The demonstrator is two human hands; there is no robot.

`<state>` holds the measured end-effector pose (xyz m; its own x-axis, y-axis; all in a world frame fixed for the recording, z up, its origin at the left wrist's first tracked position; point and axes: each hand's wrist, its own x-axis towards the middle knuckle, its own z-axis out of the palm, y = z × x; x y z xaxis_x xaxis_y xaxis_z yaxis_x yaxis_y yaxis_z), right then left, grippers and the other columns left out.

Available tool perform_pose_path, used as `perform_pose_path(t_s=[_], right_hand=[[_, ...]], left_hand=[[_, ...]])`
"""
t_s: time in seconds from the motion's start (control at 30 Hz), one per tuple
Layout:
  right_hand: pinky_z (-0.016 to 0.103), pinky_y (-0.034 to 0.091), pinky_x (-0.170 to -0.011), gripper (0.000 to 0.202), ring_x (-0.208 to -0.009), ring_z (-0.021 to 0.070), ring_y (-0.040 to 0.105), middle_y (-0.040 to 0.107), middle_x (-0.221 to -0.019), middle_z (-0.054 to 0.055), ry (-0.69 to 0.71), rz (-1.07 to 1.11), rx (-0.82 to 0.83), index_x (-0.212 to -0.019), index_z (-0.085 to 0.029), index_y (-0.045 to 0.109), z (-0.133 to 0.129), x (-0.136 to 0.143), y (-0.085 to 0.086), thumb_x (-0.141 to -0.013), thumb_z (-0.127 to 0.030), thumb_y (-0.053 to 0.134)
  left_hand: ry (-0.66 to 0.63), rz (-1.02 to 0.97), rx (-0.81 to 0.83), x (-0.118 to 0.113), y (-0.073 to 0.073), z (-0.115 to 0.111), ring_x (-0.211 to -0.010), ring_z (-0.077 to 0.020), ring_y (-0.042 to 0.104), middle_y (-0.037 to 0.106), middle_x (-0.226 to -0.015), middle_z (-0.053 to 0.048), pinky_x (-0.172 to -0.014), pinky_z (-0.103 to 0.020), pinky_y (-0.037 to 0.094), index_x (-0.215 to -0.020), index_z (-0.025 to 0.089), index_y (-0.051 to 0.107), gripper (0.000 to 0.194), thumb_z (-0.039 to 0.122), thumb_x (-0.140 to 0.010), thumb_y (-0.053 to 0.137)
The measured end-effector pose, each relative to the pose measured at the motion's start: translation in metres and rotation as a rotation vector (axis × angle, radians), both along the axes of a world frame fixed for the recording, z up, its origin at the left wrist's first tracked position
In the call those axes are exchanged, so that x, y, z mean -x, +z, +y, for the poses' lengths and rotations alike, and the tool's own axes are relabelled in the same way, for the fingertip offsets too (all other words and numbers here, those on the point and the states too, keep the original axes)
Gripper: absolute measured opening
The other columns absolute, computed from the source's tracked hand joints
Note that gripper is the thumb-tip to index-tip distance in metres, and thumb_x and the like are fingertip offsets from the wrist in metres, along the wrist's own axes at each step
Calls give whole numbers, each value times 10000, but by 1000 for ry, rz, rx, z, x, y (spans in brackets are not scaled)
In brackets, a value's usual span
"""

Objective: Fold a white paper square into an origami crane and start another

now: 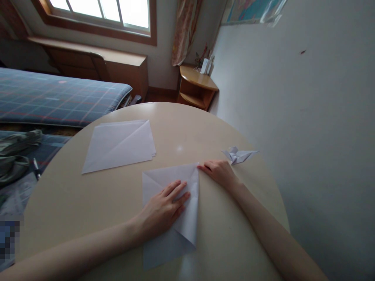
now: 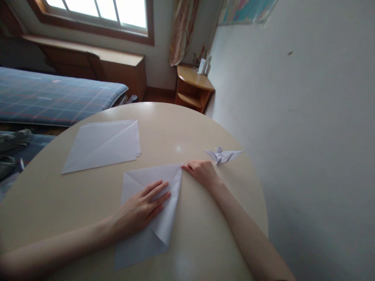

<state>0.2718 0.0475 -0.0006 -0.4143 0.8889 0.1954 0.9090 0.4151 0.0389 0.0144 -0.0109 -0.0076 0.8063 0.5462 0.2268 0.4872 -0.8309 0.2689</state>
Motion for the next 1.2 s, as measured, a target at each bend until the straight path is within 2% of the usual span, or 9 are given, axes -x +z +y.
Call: perform_pose_path(t_s=[0.2,0.33,0.43,0.5,0.63,0.73,0.9,1.07,1.2], right_hand=[[268,231,-520,538,-561,142,574,677,-667,70,-81,43,-14,-670,-164,613,10,-1,-3,-944,-482,275],[271,229,-512,537,-549,143,560,663,-654,75,-115,99,-32,-669,-164,593,2,3,-5,-956,-455,244],[252,267,-528,545,-524,126,529,618,-573,44,-62,137,-13,-595,-176,558,-16,7,-4,-946,-472,265],[238,282,-528,540,-494,111,490,572,-522,25,23,221,17,-544,-178,521,-30,11,-3,-942,-462,291],[228,255,-479,525,-426,85,379,464,-443,-12,115,372,113,-468,-180,445,-51,16,0,-924,-426,360],[225,240,-467,530,-422,78,352,435,-428,-21,128,412,162,-449,-175,436,-53,18,0,-901,-449,401],[220,246,-476,524,-438,76,369,473,-447,-19,120,431,221,-463,-165,480,-49,19,0,-874,-487,442],[228,254,-498,471,-463,87,404,523,-487,-10,128,366,274,-496,-170,518,-49,19,4,-874,-443,457],[240,255,-515,421,-489,103,441,556,-525,7,195,252,246,-528,-175,524,-54,18,9,-895,-361,433]], left_hand=[[-7,9,-12,-1,0,0,-1268,-280,383,427,-1370,-127,-1007,-429,411,-1241,152,520,348,250,-932,392],[-1,-21,-14,0,-1,0,-1270,-275,382,436,-1365,-121,-993,-430,427,-1235,160,523,343,248,-938,377],[-4,-30,-2,0,-1,0,-1275,-275,376,435,-1365,-125,-989,-436,430,-1234,165,524,345,256,-942,364],[-10,-16,-2,0,-1,0,-1276,-283,372,429,-1369,-128,-993,-439,425,-1236,160,523,347,252,-939,368],[-5,-2,-13,0,0,0,-1271,-280,377,429,-1370,-117,-996,-431,424,-1240,162,517,345,242,-934,378],[1,2,-21,0,0,0,-1267,-276,382,429,-1371,-110,-990,-428,430,-1246,168,510,348,242,-934,376],[0,12,-12,0,-1,1,-1271,-277,375,417,-1380,-112,-995,-433,421,-1254,168,505,355,242,-939,360],[2,-19,3,1,-3,1,-1276,-271,369,408,-1388,-107,-1002,-433,411,-1251,174,506,357,257,-946,340],[0,-16,-1,1,-3,1,-1280,-267,363,400,-1394,-105,-1006,-432,408,-1251,175,506,353,253,-945,347]])
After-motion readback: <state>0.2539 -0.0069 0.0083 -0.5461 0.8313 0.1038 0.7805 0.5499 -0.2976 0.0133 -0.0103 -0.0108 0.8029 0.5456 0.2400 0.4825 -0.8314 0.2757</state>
